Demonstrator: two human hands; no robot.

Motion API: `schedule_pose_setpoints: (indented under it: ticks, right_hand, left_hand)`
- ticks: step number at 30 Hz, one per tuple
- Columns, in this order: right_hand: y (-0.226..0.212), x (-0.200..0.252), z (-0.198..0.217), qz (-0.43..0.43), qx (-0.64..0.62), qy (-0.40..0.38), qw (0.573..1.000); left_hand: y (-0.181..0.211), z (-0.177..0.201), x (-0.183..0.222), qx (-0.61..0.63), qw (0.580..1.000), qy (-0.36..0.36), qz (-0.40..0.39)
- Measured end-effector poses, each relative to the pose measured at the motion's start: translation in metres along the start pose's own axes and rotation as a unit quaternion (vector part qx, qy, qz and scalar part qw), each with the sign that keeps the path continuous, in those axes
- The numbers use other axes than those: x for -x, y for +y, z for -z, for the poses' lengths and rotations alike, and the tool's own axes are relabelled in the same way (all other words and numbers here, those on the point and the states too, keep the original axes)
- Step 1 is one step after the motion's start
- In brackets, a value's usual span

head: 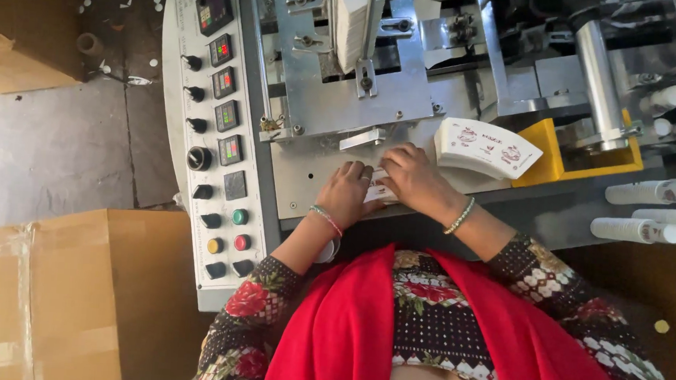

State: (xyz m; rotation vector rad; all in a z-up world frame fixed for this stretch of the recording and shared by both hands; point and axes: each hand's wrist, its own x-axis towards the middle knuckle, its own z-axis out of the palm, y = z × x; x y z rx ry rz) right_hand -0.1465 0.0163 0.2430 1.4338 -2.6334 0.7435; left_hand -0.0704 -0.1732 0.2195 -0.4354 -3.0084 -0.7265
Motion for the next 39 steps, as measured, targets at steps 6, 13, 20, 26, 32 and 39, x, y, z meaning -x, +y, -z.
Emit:
schedule_pose_setpoints:
  ticks: [6,13,20,26,32,39]
  right_hand:
    - [0.027,0.036,0.093,-0.059,0.044,-0.011,0.997]
    - [0.048,0.047,0.123,-0.036,0.227,0.031,0.973]
    - [0.029,0.056,0.165,-0.080,0.068,0.026,0.994]
    - [-0.067,0.059,0.150,0.123,0.060,0.028,0.990]
    - [-0.037,0.080,0.111,0.024,-0.126,-0.062,0.990]
    - [-0.053,0.072,0.108,0.150,0.021,-0.185,0.971]
  left_hand:
    - [-0.007,-0.007,0.005,0.016,1.000,0.026,-0.003]
    - [-0.003,0.004,-0.004,0.073,0.993,0.085,-0.024]
    - [0.042,0.054,-0.002,0.257,0.966,0.006,-0.007]
    - [0.067,0.058,0.006,0.623,0.758,-0.191,0.000]
    - [0.060,0.017,0.029,0.330,0.930,-0.144,-0.079]
    - [0.072,0.044,0.021,0.412,0.840,-0.353,0.002]
